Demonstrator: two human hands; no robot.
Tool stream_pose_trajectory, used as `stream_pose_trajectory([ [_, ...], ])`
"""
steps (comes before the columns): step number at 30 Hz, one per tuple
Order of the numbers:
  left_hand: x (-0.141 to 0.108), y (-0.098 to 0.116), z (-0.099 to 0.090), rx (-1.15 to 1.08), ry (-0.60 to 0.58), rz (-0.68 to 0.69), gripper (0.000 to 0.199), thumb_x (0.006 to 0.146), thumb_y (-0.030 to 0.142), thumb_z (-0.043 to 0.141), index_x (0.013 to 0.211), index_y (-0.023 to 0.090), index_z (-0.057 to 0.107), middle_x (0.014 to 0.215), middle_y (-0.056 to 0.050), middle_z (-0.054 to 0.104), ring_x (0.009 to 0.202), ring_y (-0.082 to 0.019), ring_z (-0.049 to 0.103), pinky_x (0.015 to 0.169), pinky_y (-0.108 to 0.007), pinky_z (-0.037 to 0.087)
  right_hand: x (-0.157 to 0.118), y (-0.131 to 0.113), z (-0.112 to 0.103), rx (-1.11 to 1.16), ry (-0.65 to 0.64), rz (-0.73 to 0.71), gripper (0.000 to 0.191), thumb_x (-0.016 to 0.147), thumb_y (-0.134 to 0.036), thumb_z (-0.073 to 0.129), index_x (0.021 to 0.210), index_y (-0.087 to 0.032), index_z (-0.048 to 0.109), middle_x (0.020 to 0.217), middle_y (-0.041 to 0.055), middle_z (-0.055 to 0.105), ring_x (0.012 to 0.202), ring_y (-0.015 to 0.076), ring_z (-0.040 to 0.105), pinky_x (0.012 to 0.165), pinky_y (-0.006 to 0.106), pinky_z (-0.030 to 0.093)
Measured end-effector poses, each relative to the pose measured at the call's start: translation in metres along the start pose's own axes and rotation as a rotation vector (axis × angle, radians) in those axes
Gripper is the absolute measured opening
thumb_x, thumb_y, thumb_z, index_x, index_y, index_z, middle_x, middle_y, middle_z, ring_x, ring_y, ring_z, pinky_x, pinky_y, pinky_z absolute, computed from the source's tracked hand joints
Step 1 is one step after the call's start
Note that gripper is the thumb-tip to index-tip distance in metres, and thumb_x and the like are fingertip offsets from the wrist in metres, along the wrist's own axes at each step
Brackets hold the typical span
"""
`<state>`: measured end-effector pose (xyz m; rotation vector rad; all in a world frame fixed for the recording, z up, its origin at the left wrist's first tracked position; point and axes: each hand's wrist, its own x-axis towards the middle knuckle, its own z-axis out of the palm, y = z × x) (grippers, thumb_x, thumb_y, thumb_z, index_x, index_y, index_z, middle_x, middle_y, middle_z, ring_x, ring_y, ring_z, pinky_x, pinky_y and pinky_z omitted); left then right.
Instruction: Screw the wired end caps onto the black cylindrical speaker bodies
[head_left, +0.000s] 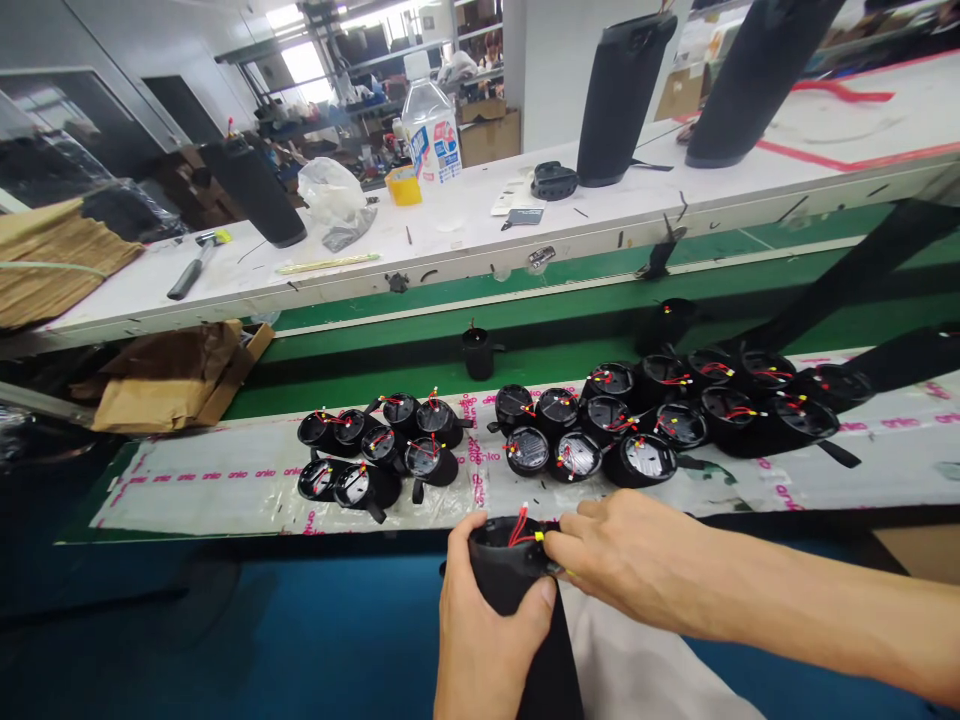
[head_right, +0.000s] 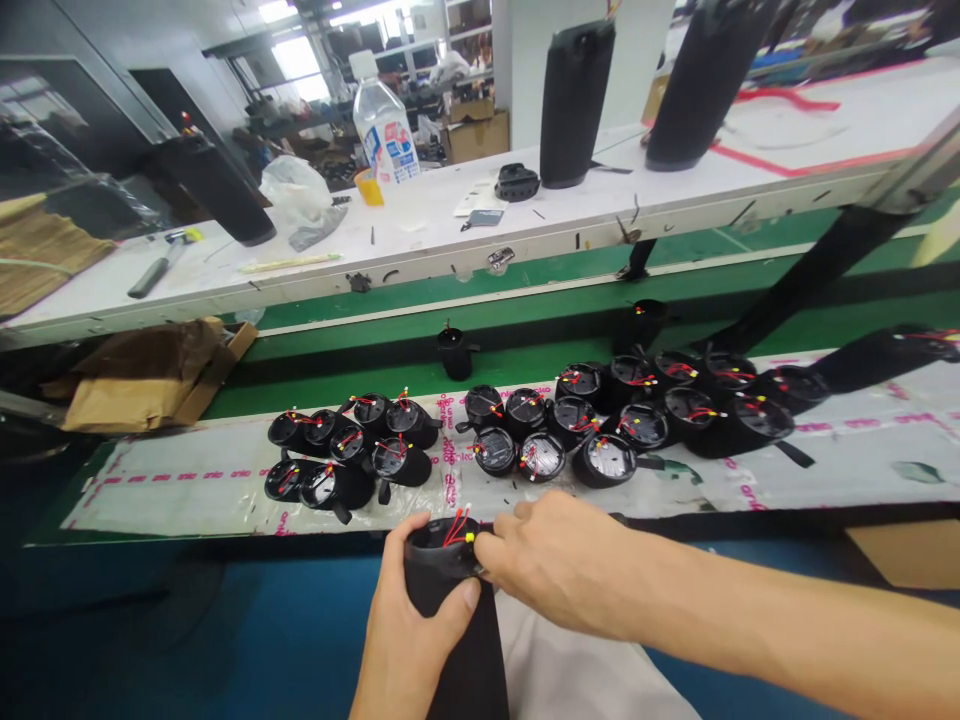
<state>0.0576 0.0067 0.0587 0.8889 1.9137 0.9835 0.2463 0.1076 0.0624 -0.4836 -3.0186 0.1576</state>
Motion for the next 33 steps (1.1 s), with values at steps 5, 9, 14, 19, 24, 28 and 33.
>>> stream_pose_trajectory([
  [5,0.016,-0.018,-0.01,-0.285,-0.224,-0.009,0.087,0.067,0.053,0.089,0.144,0.023,0.059,0.135,-0.012,0.077,0.13,-0.039,0.066,0.115,-0.049,0.044,0.0,0.006,0.007,0.294,0.04,0.064,0.011,0.107,-0.022,0.058,0.096,-0.021,0.059,0.082,0.0004,0.069,0.07,0.0183,0.067,0.059,0.032,0.036],
  [9,0.022,-0.033,-0.014,-0.466,-0.371,-0.148,0.093,0.068,0.059,0.09,0.145,0.023,0.053,0.13,-0.015,0.079,0.116,-0.039,0.073,0.101,-0.048,0.054,0.003,0.011,-0.001,0.53,0.111,0.116,0.017,0.112,-0.028,0.047,0.104,-0.021,0.061,0.087,0.0005,0.07,0.076,0.018,0.067,0.067,0.03,0.042],
  [14,0.018,-0.035,-0.021,-0.451,-0.295,-0.159,0.099,0.069,0.061,0.089,0.15,0.027,0.044,0.133,-0.013,0.078,0.123,-0.039,0.071,0.109,-0.05,0.051,0.003,0.007,-0.007,0.498,-0.007,0.31,0.017,0.112,-0.027,0.049,0.104,-0.023,0.063,0.089,0.0005,0.073,0.075,0.021,0.069,0.066,0.033,0.039],
  [19,0.017,-0.032,-0.023,-0.507,-0.28,-0.147,0.089,0.076,0.06,0.083,0.15,0.025,0.047,0.136,-0.015,0.078,0.127,-0.04,0.071,0.112,-0.051,0.051,0.006,-0.01,-0.004,0.369,-0.133,0.295,0.005,0.106,-0.022,0.06,0.102,-0.022,0.063,0.093,0.0018,0.077,0.079,0.0246,0.075,0.062,0.035,0.035],
  [24,0.016,-0.033,-0.023,-0.44,-0.177,-0.125,0.099,0.066,0.061,0.09,0.15,0.022,0.053,0.137,-0.015,0.078,0.13,-0.041,0.07,0.112,-0.049,0.052,0.013,-0.018,-0.004,0.21,-0.056,0.236,0.008,0.101,-0.018,0.066,0.099,-0.023,0.06,0.086,0.0011,0.075,0.068,0.0242,0.073,0.056,0.036,0.029],
  [28,0.016,-0.031,-0.024,-0.393,-0.171,-0.07,0.096,0.063,0.062,0.091,0.145,0.02,0.061,0.136,-0.014,0.079,0.131,-0.04,0.069,0.114,-0.047,0.051,0.017,-0.02,0.001,0.139,0.02,0.171,0.013,0.098,-0.018,0.069,0.095,-0.023,0.057,0.081,-0.0001,0.072,0.062,0.0222,0.069,0.054,0.037,0.023],
  [33,0.016,-0.03,-0.024,-0.357,-0.143,-0.046,0.094,0.06,0.062,0.094,0.139,0.02,0.063,0.128,-0.012,0.081,0.121,-0.037,0.073,0.108,-0.044,0.053,0.016,-0.022,0.008,0.115,0.056,0.154,0.016,0.096,-0.017,0.069,0.095,-0.023,0.055,0.079,-0.001,0.071,0.061,0.021,0.067,0.053,0.037,0.02],
])
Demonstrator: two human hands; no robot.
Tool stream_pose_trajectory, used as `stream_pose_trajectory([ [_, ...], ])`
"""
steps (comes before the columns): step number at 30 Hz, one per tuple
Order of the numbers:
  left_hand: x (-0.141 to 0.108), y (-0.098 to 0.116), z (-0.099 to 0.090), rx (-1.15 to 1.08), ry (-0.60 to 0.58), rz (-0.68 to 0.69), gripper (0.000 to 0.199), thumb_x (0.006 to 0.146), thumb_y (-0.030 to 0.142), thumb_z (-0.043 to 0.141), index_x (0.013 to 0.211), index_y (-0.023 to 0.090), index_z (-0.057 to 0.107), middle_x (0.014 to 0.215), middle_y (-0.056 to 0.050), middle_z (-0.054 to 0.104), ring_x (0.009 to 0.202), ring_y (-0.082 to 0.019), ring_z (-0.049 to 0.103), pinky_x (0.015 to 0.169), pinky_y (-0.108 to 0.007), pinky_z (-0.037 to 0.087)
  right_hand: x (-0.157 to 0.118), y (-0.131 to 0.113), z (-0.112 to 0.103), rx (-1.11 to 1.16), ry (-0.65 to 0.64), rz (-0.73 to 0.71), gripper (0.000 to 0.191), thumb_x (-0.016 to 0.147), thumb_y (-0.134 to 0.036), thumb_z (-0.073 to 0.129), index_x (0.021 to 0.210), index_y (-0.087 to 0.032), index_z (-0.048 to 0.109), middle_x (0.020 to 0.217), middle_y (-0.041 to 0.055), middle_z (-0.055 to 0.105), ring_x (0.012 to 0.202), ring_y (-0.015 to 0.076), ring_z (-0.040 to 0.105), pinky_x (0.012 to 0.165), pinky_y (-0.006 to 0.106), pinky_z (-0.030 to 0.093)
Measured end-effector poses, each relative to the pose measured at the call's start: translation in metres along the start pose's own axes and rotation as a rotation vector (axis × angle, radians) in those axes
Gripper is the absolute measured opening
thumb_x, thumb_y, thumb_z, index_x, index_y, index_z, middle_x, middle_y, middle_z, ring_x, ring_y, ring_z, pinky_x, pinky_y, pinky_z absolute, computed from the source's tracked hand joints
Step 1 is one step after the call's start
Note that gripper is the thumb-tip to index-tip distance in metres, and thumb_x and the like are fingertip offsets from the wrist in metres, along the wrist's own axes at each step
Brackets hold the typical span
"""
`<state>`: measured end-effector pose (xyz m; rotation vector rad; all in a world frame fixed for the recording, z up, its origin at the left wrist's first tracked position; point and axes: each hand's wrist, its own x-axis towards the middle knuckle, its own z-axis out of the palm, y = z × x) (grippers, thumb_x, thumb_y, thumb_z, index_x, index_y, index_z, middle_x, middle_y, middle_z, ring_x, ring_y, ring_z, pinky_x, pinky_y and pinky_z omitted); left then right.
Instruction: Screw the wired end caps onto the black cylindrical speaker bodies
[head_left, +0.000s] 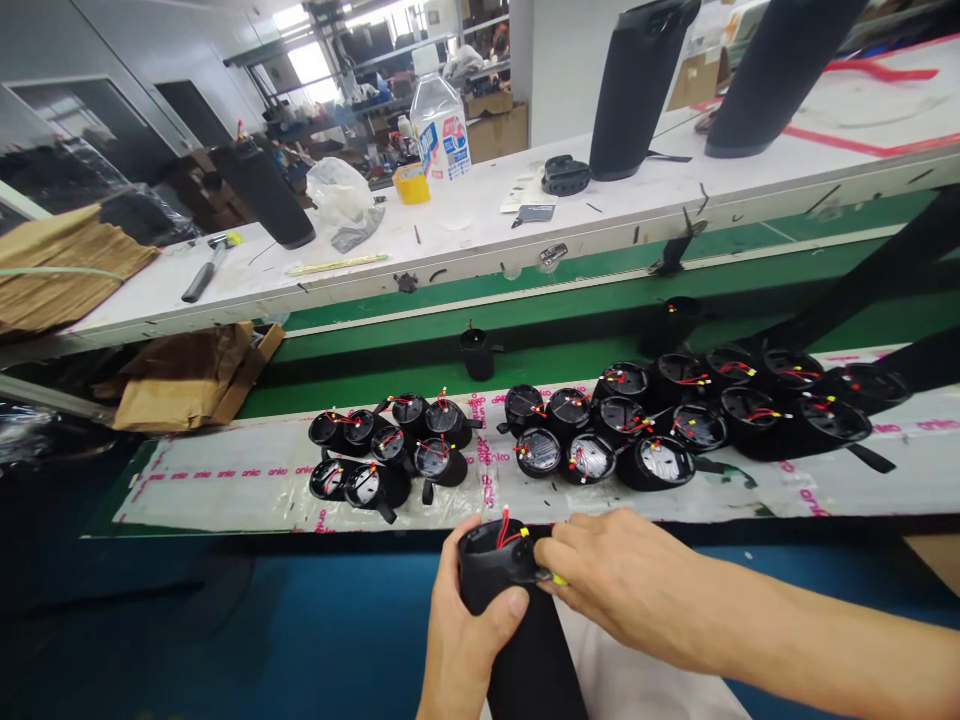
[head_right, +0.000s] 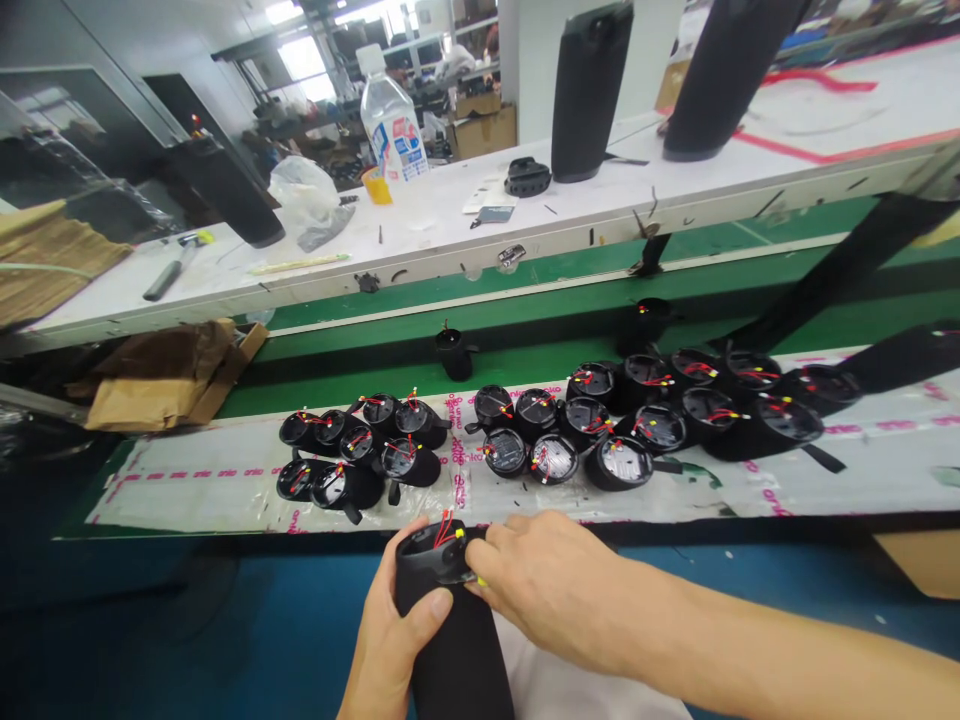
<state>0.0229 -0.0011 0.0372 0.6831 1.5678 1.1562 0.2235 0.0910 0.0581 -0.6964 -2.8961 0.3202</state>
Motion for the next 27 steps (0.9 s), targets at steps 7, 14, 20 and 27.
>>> stream_pose_trajectory([
  [7,-0.003,-0.002,0.0,0.03,0.062,-0.006,0.094,0.063,0.063,0.092,0.141,0.021,0.06,0.127,-0.013,0.08,0.118,-0.038,0.073,0.111,-0.047,0.052,-0.001,-0.005,-0.001,-0.021,0.019,0.018,0.019,0.096,-0.017,0.071,0.094,-0.025,0.054,0.077,-0.0031,0.069,0.059,0.0208,0.066,0.053,0.039,0.02],
  [14,-0.005,-0.002,0.002,0.142,0.192,0.001,0.084,0.067,0.057,0.088,0.138,0.021,0.061,0.124,-0.012,0.077,0.114,-0.037,0.072,0.107,-0.049,0.051,0.0,-0.011,0.01,-0.029,0.002,0.048,0.018,0.094,-0.014,0.07,0.098,-0.025,0.056,0.083,-0.0012,0.071,0.066,0.0238,0.069,0.053,0.04,0.023],
  [20,-0.007,-0.005,0.006,0.276,0.362,0.03,0.077,0.065,0.049,0.083,0.134,0.021,0.06,0.126,-0.013,0.073,0.121,-0.039,0.067,0.111,-0.054,0.048,0.004,-0.025,0.017,-0.167,-0.156,0.054,0.036,0.075,0.0,0.068,0.102,-0.023,0.06,0.093,0.0029,0.072,0.068,0.0245,0.069,0.048,0.042,0.016],
  [27,-0.01,-0.007,0.01,0.397,0.445,0.004,0.075,0.069,0.046,0.079,0.136,0.023,0.055,0.129,-0.017,0.069,0.123,-0.044,0.066,0.111,-0.064,0.048,0.007,-0.042,0.033,-0.213,-0.093,0.154,0.035,0.071,-0.001,0.064,0.096,-0.024,0.054,0.08,0.0022,0.067,0.06,0.0224,0.064,0.048,0.043,0.015],
])
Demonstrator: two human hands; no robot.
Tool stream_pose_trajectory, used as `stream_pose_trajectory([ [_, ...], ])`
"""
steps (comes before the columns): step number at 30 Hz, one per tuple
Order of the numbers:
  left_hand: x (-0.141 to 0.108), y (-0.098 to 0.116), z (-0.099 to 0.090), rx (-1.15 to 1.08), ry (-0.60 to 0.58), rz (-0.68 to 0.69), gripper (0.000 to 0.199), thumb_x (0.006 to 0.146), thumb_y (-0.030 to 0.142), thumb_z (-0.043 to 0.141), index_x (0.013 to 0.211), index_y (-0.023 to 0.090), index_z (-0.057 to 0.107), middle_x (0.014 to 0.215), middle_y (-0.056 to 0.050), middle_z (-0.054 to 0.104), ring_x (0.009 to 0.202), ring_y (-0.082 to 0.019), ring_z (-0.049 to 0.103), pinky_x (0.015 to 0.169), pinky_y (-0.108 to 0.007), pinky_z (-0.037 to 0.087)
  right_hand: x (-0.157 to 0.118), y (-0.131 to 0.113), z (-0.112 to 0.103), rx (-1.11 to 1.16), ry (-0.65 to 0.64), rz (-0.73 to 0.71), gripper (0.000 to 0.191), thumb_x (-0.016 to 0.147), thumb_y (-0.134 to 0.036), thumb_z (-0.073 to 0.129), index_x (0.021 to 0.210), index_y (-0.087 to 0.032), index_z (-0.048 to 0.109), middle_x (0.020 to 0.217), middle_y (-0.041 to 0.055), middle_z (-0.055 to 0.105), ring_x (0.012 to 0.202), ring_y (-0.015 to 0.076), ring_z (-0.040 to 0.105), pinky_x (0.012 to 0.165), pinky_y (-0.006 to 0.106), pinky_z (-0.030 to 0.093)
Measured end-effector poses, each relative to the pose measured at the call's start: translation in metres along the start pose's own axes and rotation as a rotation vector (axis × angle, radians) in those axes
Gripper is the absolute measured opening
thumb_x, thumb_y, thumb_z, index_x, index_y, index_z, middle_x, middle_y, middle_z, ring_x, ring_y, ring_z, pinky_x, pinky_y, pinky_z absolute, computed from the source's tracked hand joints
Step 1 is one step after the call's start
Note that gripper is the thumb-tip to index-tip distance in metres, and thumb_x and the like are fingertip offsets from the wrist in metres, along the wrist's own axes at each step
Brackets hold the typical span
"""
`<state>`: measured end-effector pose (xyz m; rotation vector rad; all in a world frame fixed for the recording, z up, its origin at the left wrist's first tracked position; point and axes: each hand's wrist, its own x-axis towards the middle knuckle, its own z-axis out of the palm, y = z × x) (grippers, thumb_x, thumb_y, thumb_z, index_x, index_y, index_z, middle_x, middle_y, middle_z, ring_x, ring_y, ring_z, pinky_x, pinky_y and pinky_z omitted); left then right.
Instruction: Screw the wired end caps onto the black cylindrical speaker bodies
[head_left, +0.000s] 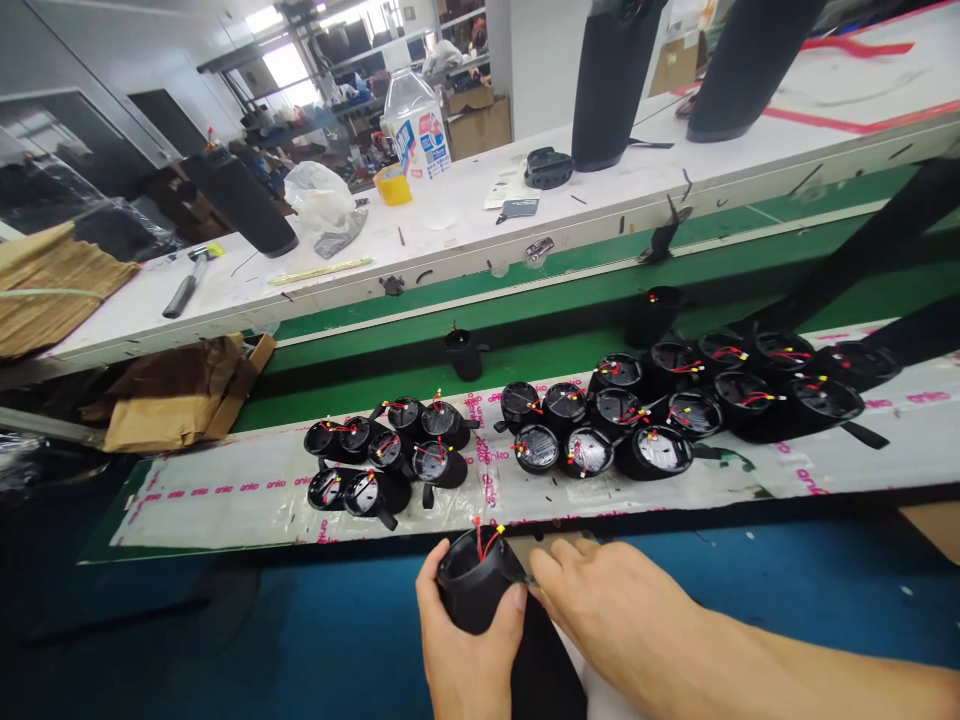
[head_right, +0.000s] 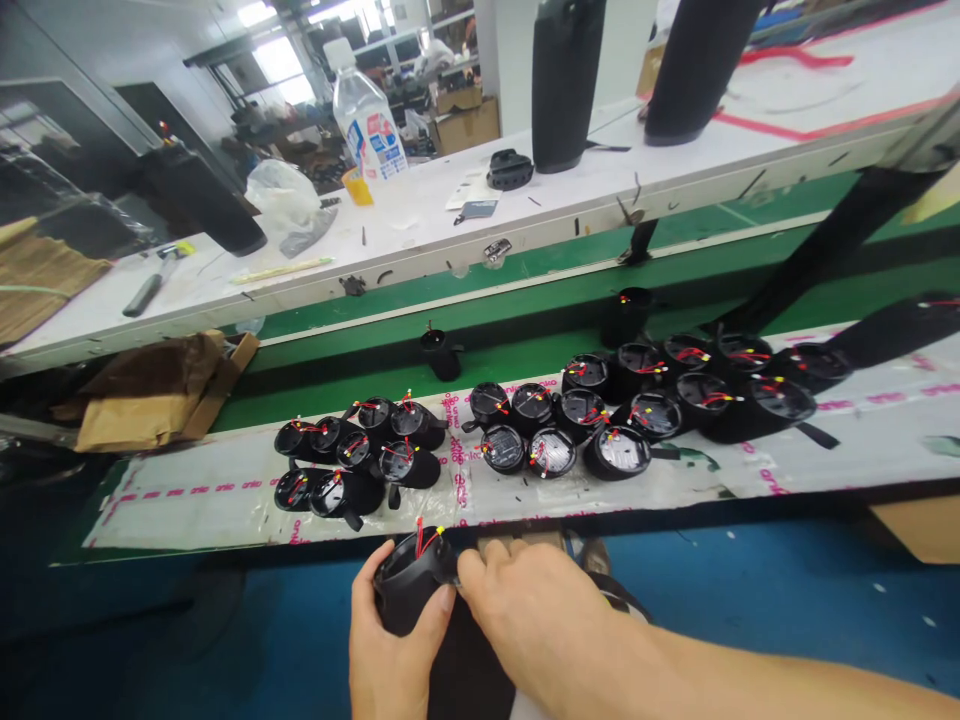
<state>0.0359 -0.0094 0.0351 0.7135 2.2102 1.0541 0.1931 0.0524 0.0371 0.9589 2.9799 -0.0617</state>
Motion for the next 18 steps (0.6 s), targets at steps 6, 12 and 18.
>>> stream_pose_trajectory([
  [6,-0.001,0.0,-0.002,0.041,0.01,-0.01,0.077,0.069,0.048,0.079,0.137,0.023,0.054,0.128,-0.018,0.067,0.123,-0.045,0.065,0.11,-0.064,0.049,0.003,-0.004,-0.003,0.025,0.005,0.034,0.029,0.074,-0.006,0.067,0.092,-0.025,0.053,0.073,-0.0002,0.064,0.056,0.0203,0.061,0.048,0.043,0.013],
  [12,0.004,-0.008,-0.001,0.001,0.025,0.008,0.074,0.07,0.048,0.079,0.135,0.022,0.057,0.128,-0.018,0.069,0.124,-0.046,0.066,0.11,-0.067,0.048,0.009,-0.007,0.002,0.105,-0.011,0.034,0.032,0.071,-0.007,0.07,0.09,-0.025,0.053,0.075,0.0003,0.066,0.055,0.0204,0.063,0.045,0.041,0.016],
  [18,0.015,-0.025,-0.003,-0.351,-0.118,-0.124,0.084,0.069,0.06,0.089,0.139,0.022,0.06,0.117,-0.011,0.081,0.108,-0.036,0.077,0.092,-0.043,0.062,0.004,-0.003,-0.006,0.425,0.228,0.129,0.008,0.101,-0.018,0.056,0.099,-0.025,0.054,0.084,-0.0004,0.072,0.067,0.0226,0.072,0.056,0.036,0.034],
])
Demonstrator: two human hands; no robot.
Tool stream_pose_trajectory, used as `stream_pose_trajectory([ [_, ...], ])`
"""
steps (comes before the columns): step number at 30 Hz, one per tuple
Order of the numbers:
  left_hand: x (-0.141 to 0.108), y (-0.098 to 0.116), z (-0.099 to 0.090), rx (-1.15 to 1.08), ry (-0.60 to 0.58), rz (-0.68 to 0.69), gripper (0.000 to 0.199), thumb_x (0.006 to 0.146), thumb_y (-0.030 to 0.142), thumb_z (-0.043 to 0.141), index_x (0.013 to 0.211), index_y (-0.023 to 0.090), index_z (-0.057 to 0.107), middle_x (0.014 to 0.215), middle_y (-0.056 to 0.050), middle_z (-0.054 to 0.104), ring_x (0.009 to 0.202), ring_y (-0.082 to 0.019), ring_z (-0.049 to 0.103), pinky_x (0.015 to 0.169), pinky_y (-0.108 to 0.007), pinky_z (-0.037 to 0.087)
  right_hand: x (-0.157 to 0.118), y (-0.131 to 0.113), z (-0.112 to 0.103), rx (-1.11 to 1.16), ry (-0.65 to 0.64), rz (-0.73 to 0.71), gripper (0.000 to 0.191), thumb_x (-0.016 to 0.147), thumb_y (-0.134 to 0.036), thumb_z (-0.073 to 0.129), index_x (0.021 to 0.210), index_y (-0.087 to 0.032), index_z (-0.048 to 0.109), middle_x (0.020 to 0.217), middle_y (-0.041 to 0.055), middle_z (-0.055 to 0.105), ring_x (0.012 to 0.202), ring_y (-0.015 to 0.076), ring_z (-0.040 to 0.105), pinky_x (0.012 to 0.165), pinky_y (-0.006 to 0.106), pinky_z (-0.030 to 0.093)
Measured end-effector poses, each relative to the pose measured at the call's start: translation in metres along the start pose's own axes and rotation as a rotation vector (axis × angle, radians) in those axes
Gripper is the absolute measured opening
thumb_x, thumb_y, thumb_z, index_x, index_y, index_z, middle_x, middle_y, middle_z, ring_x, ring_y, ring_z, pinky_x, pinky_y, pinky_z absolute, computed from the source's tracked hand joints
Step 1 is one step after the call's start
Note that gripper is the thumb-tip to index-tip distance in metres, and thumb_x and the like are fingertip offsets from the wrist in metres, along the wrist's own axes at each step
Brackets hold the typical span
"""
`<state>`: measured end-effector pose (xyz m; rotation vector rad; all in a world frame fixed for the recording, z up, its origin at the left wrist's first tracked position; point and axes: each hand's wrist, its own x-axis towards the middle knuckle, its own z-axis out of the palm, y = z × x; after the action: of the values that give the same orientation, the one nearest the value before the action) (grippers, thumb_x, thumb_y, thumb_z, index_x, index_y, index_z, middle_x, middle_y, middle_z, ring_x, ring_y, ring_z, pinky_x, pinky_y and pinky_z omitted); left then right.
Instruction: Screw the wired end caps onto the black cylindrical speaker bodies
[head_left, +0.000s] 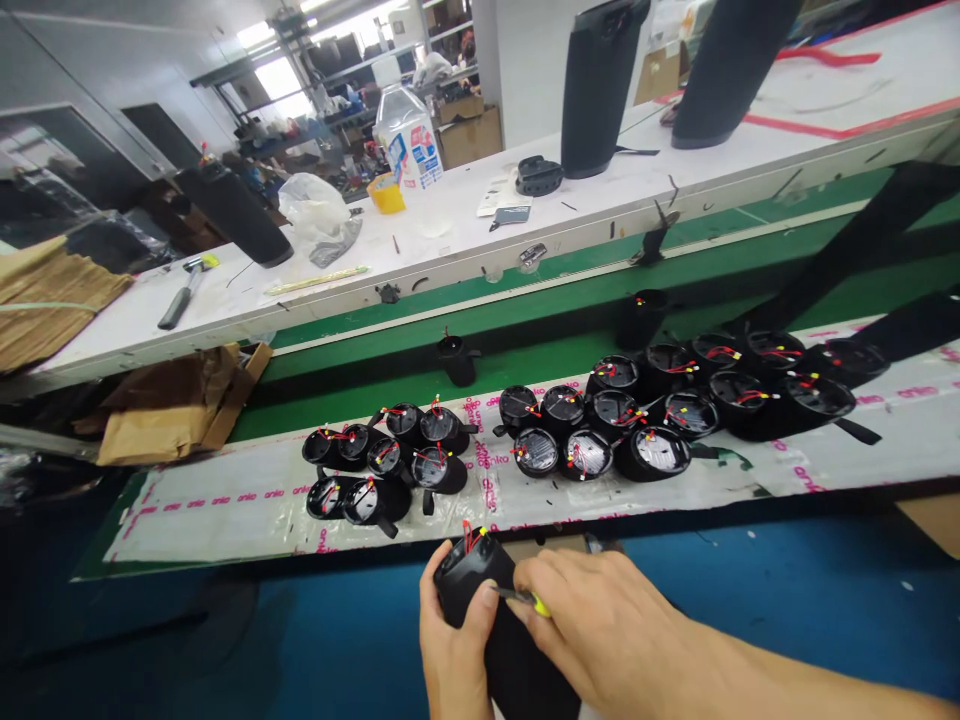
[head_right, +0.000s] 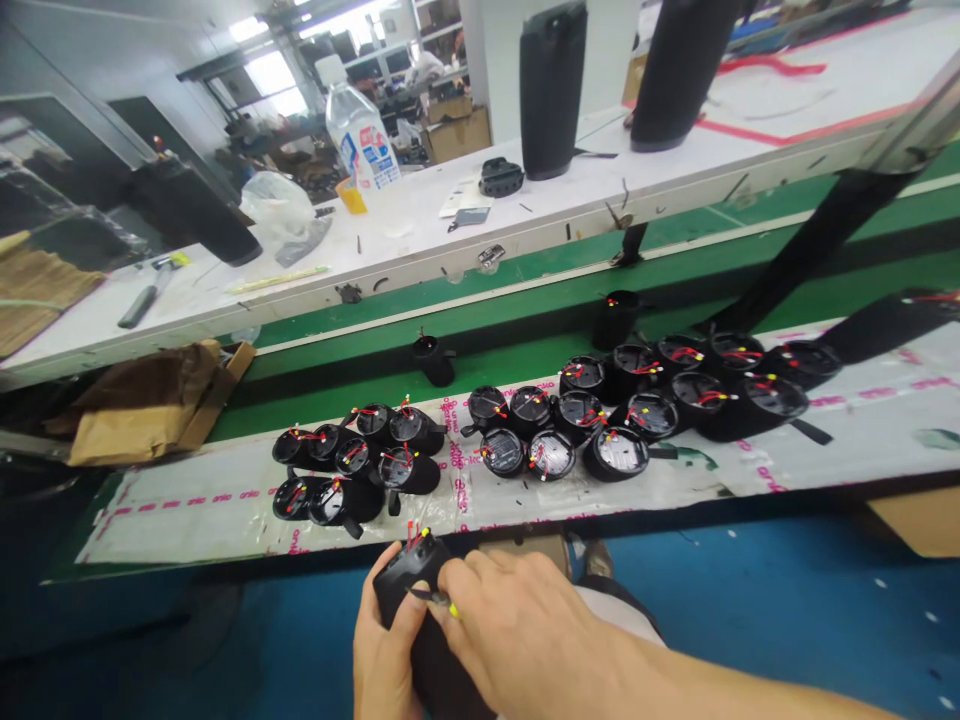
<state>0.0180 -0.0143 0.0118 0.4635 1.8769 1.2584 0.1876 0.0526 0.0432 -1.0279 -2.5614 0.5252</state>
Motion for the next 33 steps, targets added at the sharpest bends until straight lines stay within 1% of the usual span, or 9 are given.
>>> stream_pose_trajectory([
  [2,0.0,-0.002,0.0,-0.144,-0.065,-0.067,0.094,0.066,0.06,0.094,0.143,0.022,0.056,0.111,-0.011,0.083,0.099,-0.033,0.08,0.084,-0.038,0.064,0.002,0.005,-0.005,0.085,0.007,0.068,0.01,0.107,-0.021,0.05,0.1,-0.024,0.056,0.085,0.0001,0.073,0.07,0.0232,0.074,0.059,0.035,0.037],
  [4,-0.001,-0.001,0.0,-0.238,-0.095,-0.109,0.1,0.064,0.057,0.096,0.147,0.022,0.052,0.107,-0.01,0.085,0.095,-0.033,0.082,0.081,-0.038,0.066,0.003,0.01,-0.006,0.104,-0.055,0.119,0.015,0.109,-0.023,0.049,0.097,-0.024,0.057,0.082,0.0007,0.073,0.068,0.0243,0.074,0.059,0.036,0.036],
  [7,0.0,0.0,0.001,-0.273,-0.105,-0.124,0.1,0.066,0.054,0.097,0.149,0.024,0.05,0.105,-0.008,0.085,0.089,-0.031,0.083,0.074,-0.035,0.067,0.002,0.013,-0.005,0.126,-0.175,0.136,0.013,0.108,-0.023,0.053,0.097,-0.024,0.06,0.086,0.0013,0.074,0.071,0.0256,0.074,0.061,0.036,0.04],
  [9,0.002,-0.001,0.0,-0.273,-0.104,-0.123,0.098,0.067,0.054,0.097,0.149,0.023,0.051,0.104,-0.008,0.085,0.087,-0.03,0.083,0.07,-0.033,0.067,-0.001,0.012,-0.005,0.164,-0.181,0.135,0.008,0.108,-0.022,0.057,0.102,-0.024,0.062,0.094,0.0016,0.076,0.08,0.0256,0.075,0.068,0.036,0.047],
  [12,0.009,-0.006,-0.001,-0.269,-0.087,-0.122,0.094,0.07,0.055,0.094,0.148,0.022,0.054,0.108,-0.01,0.086,0.094,-0.032,0.083,0.076,-0.034,0.068,-0.008,0.011,-0.006,0.211,-0.141,0.151,0.004,0.107,-0.021,0.06,0.106,-0.024,0.062,0.101,0.0013,0.076,0.09,0.0246,0.075,0.078,0.036,0.051],
  [15,0.014,-0.011,-0.003,-0.186,-0.073,-0.064,0.092,0.07,0.056,0.093,0.147,0.023,0.057,0.114,-0.01,0.086,0.099,-0.031,0.082,0.083,-0.034,0.067,-0.011,0.014,-0.003,0.212,-0.167,0.161,0.008,0.107,-0.02,0.06,0.1,-0.025,0.06,0.096,-0.0008,0.074,0.084,0.0228,0.074,0.074,0.035,0.049],
  [19,0.018,-0.014,-0.002,-0.108,-0.146,0.037,0.097,0.063,0.061,0.094,0.146,0.022,0.06,0.125,-0.011,0.084,0.11,-0.032,0.08,0.092,-0.034,0.064,-0.006,0.022,0.004,0.081,-0.178,0.057,0.007,0.105,-0.022,0.064,0.1,-0.025,0.06,0.092,0.0002,0.073,0.076,0.024,0.072,0.065,0.036,0.043],
  [24,0.021,-0.007,-0.001,-0.077,-0.222,0.064,0.104,0.058,0.063,0.096,0.148,0.024,0.061,0.133,-0.012,0.08,0.128,-0.038,0.073,0.105,-0.04,0.061,0.005,0.032,-0.001,-0.131,-0.155,-0.094,0.01,0.101,-0.027,0.071,0.105,-0.024,0.062,0.089,0.0016,0.072,0.075,0.0256,0.07,0.058,0.038,0.034],
  [33,0.018,0.001,-0.005,-0.052,-0.261,0.071,0.105,0.058,0.065,0.096,0.148,0.022,0.063,0.134,-0.014,0.079,0.127,-0.04,0.073,0.107,-0.044,0.062,0.01,0.04,-0.01,-0.218,-0.119,-0.254,0.017,0.096,-0.026,0.076,0.095,-0.025,0.059,0.08,-0.0012,0.068,0.068,0.0219,0.064,0.055,0.039,0.032],
])
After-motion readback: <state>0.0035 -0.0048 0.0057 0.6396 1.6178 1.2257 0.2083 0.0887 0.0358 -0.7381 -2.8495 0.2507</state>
